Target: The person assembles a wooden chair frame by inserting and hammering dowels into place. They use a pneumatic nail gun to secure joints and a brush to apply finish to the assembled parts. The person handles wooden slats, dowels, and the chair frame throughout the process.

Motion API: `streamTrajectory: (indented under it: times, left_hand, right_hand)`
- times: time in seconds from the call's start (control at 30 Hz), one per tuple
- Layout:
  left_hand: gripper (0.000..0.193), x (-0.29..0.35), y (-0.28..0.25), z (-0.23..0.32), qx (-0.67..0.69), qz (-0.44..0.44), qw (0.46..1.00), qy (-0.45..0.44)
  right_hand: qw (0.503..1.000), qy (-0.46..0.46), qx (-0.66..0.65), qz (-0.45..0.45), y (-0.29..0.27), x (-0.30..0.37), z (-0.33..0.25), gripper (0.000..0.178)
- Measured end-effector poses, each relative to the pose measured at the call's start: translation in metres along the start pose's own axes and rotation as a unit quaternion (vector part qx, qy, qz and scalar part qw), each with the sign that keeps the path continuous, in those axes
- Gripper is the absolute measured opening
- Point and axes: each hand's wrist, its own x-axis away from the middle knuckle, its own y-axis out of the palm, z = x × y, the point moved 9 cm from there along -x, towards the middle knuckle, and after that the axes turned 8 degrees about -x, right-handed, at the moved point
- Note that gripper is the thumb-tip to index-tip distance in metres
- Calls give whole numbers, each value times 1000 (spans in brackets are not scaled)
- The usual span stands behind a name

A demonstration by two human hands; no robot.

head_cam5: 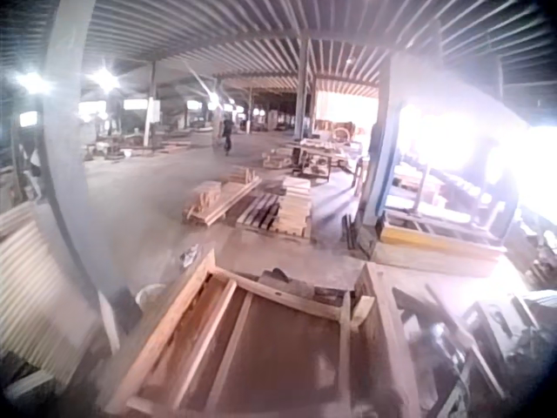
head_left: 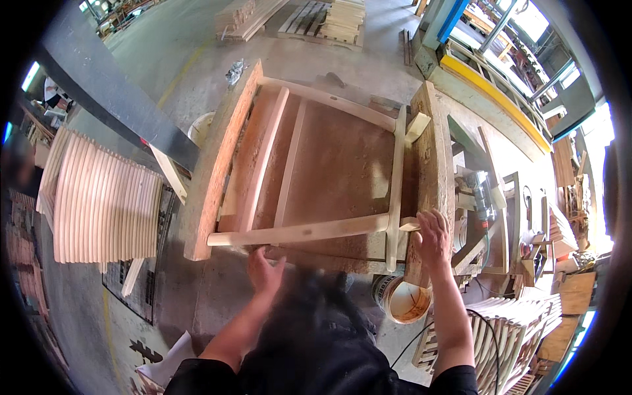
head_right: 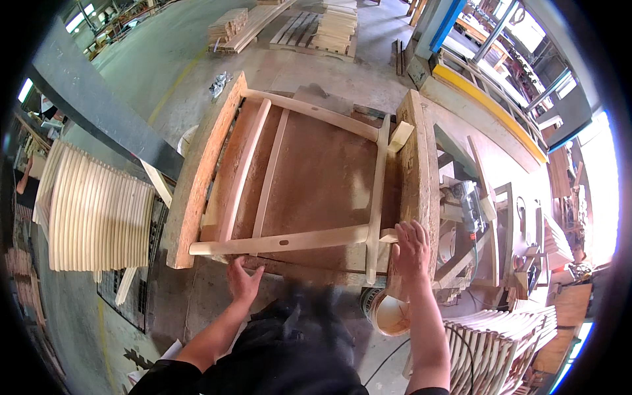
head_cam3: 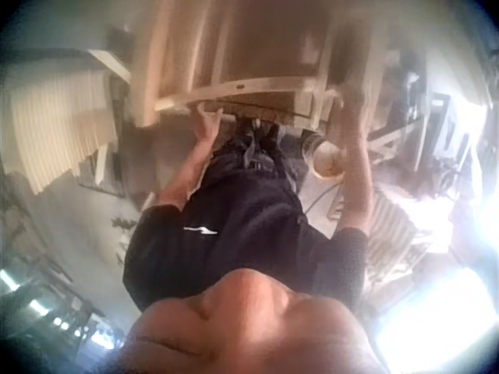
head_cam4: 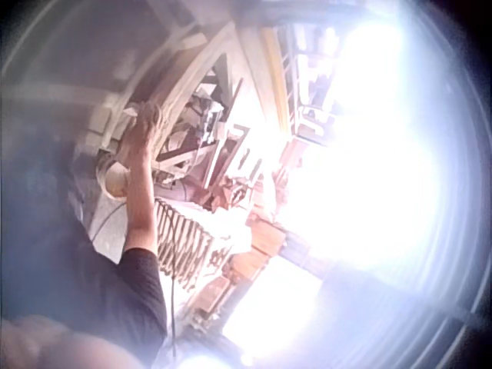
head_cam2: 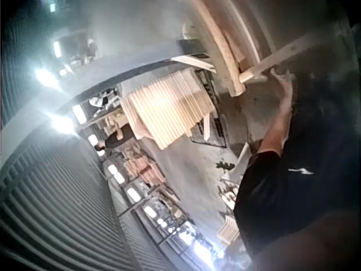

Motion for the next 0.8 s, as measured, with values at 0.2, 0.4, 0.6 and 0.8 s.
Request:
streamTrajectory:
  times: [0.2, 0.4, 0.6, 0.8]
  left_hand:
    - [58, -8, -6, 23, -9, 34, 996, -81]
    - [41, -20, 20, 8, 27, 175, 984, -32]
    - [34, -20, 23, 1, -12, 124, 990, -61]
    - [31, -22, 25, 1, -31, 131, 991, -14]
  right_hand:
    - [995, -23, 45, -81, 39, -6, 35, 68]
    - [997, -50, 31, -51, 55, 1, 58, 53]
    - [998, -39, 31, -35, 68, 3, 65, 52]
    - [999, -29, 33, -14, 51, -4, 51, 42]
